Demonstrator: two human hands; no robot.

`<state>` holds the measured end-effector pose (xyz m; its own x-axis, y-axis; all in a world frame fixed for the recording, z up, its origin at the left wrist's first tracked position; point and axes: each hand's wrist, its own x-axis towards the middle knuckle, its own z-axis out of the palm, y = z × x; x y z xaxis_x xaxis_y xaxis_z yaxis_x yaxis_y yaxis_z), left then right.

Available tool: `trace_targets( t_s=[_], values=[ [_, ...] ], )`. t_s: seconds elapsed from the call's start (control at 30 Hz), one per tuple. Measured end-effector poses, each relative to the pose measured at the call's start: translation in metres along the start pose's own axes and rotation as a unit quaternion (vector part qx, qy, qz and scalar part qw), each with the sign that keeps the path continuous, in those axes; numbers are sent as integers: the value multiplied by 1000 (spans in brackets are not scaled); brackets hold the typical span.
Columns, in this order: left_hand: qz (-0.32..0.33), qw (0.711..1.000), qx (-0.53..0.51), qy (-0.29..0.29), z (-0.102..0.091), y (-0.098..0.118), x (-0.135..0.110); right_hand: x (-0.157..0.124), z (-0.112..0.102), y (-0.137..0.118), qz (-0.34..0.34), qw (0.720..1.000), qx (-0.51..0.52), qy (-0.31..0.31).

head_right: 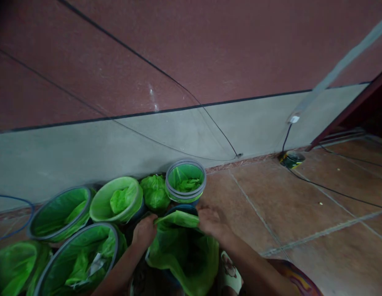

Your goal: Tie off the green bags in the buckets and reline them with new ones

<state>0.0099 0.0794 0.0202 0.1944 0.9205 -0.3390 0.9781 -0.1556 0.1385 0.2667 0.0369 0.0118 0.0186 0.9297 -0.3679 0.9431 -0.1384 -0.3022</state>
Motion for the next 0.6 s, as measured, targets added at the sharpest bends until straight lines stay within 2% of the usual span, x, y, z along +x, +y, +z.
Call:
trace_targets(
  t_s=[0.07, 0.13, 0.33, 0.43, 0.53, 0.6],
  values=[
    [9, 1000, 4, 15, 3, 7, -1, 2, 5, -15, -49, 998, 8, 25],
    [12, 1000, 14, 18, 5, 11, -1, 6, 11, -24, -58, 997, 13, 41],
    [25, 999, -10, 31, 12, 12, 6, 22, 27, -22, 34, 999, 13, -31],
    [26, 996, -40, 71, 15, 13, 9, 24, 20, -20, 18, 999, 47, -14],
    [32, 993, -61, 100, 13, 18, 12, 19, 3, -24, -37, 991, 127, -1],
    [58, 988, -81, 116, 8, 23, 13, 14, -7, -28, -69, 982, 177, 12]
  ],
)
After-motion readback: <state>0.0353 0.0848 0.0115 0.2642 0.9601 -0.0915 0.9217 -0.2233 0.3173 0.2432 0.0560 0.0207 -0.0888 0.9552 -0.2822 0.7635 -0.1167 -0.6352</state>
